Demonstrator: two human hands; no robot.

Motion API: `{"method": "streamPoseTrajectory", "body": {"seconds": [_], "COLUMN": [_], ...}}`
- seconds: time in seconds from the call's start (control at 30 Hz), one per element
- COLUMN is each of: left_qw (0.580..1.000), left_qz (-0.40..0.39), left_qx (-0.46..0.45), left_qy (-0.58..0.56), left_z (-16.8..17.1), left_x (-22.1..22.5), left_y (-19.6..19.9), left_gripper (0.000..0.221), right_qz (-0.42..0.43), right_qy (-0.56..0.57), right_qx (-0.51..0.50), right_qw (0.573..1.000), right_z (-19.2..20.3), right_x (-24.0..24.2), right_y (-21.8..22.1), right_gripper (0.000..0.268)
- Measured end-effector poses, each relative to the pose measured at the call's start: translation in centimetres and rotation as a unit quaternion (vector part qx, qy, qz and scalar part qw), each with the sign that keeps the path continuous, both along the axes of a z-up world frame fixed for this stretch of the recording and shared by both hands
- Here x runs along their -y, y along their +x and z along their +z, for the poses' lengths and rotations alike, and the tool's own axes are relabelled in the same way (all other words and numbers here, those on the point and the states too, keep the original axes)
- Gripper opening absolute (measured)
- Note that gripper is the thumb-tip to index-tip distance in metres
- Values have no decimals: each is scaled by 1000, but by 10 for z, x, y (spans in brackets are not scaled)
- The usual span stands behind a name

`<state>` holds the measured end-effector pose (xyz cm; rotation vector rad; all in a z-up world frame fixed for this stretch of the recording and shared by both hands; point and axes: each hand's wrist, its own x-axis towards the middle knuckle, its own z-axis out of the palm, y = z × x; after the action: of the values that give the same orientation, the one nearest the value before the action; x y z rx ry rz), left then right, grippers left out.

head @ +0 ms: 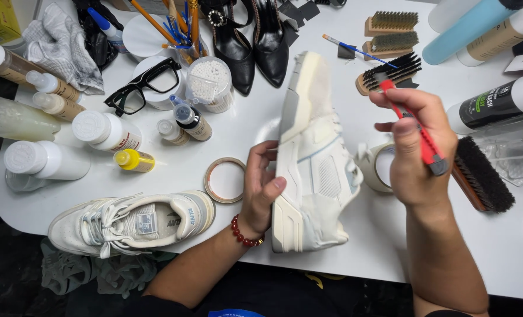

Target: Masking the edges of a sneaker with tape and a utility knife for repair or customization.

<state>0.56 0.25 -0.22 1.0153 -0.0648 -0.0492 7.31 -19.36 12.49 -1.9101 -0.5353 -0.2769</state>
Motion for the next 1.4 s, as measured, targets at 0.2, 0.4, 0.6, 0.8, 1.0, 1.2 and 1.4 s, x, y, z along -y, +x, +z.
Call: {"method": "streamPoseTrajectory", "body": {"seconds": [0.2, 0.4, 0.6, 0.8, 1.0, 1.2, 1.4], "left_qw": [990, 990, 995, 997, 998, 999, 999], "left_qz": [131, 143, 80, 39, 10, -47, -30], "left_qx": [8, -5, -25, -60, -69, -22, 0], "left_qy": [-46, -3, 46, 32, 1, -16, -21], "left_z": [21, 16, -6, -2, -1, 4, 8], "left_x": [-22, -40, -46, -48, -43, -39, -44], "left_y": [-9, -51, -95, -124, -144, -164, -177], "left_gripper": [83, 82, 86, 91, 90, 91, 91], "right_qz": [-106, -44, -26, 26, -2, 4, 176], "right_qy": [-109, -195, -320, -403, -457, -327, -363], "right_qx": [103, 271, 242, 209, 231, 93, 285], "right_qw": [983, 942, 916, 891, 859, 940, 870], "right_z": [-23, -97, -121, -120, -105, -104, -102], "right_x": [26, 28, 24, 22, 21, -17, -104], "right_y": [-16, -60, -78, -87, -94, -66, -62], "right_gripper": [47, 60, 14, 30, 39, 28, 49]}}
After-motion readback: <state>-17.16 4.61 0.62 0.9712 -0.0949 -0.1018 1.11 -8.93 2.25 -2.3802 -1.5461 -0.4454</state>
